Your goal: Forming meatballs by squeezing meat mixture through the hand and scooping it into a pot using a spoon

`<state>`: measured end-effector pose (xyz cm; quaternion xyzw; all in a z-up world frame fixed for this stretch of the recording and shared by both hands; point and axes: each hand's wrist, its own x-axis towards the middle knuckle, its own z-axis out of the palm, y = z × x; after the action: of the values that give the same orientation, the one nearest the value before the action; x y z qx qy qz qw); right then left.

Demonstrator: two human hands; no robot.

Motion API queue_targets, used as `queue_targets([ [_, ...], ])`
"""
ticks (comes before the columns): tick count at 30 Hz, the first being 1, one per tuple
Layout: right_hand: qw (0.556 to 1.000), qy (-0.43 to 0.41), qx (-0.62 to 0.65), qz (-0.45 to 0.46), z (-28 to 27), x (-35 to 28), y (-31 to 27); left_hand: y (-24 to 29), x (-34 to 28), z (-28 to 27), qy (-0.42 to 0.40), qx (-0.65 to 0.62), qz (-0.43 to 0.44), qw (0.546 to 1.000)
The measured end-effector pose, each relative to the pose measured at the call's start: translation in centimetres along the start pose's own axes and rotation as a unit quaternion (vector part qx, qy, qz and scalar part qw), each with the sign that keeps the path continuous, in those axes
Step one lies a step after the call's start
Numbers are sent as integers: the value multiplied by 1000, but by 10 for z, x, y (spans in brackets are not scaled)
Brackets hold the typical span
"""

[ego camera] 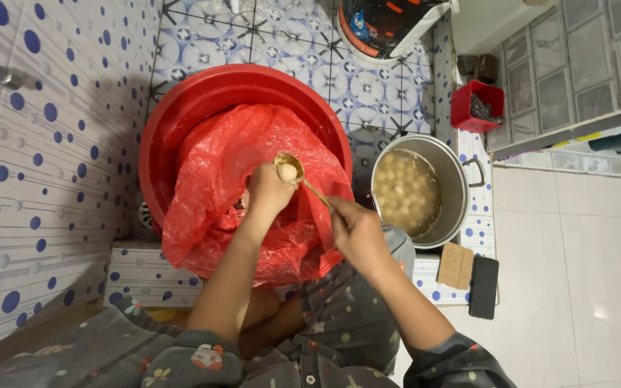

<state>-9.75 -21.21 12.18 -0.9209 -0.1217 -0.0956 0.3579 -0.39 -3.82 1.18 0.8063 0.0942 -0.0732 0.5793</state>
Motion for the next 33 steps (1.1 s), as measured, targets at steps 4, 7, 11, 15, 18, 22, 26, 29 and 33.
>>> queue_targets([
  [4,925,-80,262,262,4,-7,38,-31,15,16,-11,205,-11,979],
  [7,855,-65,363,366,-15,-11,38,-55,18,29,-41,238,21,970],
  [11,836,18,356,417,-47,-37,82,-95,40,37,-127,366,27,922],
  [15,858,111,285,412,-62,-83,187,-136,53,43,-161,327,-1,931],
  [18,888,113,44,443,-70,-124,256,-169,58,51,-213,354,-113,904],
  [22,885,71,-141,437,-60,-155,303,-201,69,55,-216,386,-111,890],
  [26,876,85,-147,451,-56,-156,299,-220,85,58,-215,422,-73,878],
  [29,881,89,-142,443,-57,-167,316,-255,96,66,-181,415,-100,886],
  [33,868,75,-153,466,-66,-157,296,-249,94,57,-128,451,-9,883],
])
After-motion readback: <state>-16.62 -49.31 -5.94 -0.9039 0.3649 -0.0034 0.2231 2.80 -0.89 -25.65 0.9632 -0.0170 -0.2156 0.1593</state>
